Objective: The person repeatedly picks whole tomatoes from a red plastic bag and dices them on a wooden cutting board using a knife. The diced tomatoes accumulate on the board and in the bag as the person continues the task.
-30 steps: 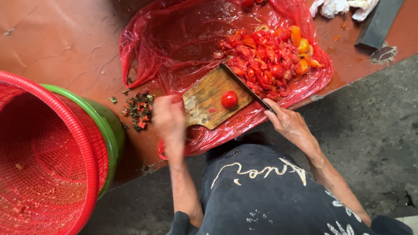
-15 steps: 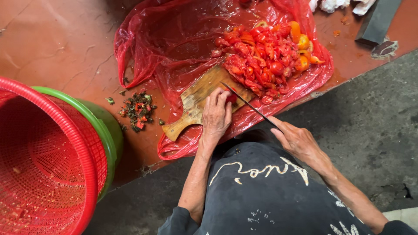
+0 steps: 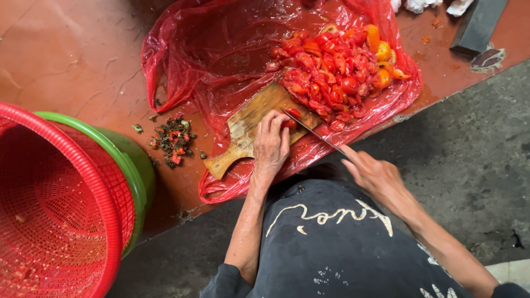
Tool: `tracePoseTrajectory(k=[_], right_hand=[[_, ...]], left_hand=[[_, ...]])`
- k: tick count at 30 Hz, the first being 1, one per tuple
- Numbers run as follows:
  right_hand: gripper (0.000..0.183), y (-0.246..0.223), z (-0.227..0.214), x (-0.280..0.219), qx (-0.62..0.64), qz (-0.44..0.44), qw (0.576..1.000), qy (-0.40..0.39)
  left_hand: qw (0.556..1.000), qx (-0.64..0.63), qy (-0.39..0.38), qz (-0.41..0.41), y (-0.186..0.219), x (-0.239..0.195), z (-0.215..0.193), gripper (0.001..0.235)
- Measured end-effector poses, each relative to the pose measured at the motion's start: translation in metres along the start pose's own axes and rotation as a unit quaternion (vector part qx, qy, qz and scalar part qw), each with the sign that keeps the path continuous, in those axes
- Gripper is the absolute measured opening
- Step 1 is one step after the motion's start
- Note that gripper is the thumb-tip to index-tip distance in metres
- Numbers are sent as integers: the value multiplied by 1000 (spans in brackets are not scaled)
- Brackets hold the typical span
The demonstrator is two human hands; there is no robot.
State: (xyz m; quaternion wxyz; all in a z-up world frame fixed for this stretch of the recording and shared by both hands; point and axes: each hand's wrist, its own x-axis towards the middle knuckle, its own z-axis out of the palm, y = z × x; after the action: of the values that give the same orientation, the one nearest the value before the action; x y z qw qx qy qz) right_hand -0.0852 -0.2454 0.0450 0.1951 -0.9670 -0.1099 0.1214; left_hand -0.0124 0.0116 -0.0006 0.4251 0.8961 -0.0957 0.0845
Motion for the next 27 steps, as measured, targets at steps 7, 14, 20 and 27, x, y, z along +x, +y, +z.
tracePoseTrajectory(k=[7, 14, 20, 27], right_hand=[[46, 0, -13, -20, 83, -18, 994, 67], [48, 4, -20, -23, 75, -3, 997, -23], [45, 11, -20, -11, 122, -37, 991, -35], [43, -4, 17, 66, 137, -66, 987, -43]], left_hand=[[999, 14, 41, 28, -5, -8, 9, 35], [999, -1, 40, 27, -13, -11, 11, 38], [999, 0, 33, 30, -14, -9, 10, 40], [999, -6, 27, 38, -14, -11, 9, 37]])
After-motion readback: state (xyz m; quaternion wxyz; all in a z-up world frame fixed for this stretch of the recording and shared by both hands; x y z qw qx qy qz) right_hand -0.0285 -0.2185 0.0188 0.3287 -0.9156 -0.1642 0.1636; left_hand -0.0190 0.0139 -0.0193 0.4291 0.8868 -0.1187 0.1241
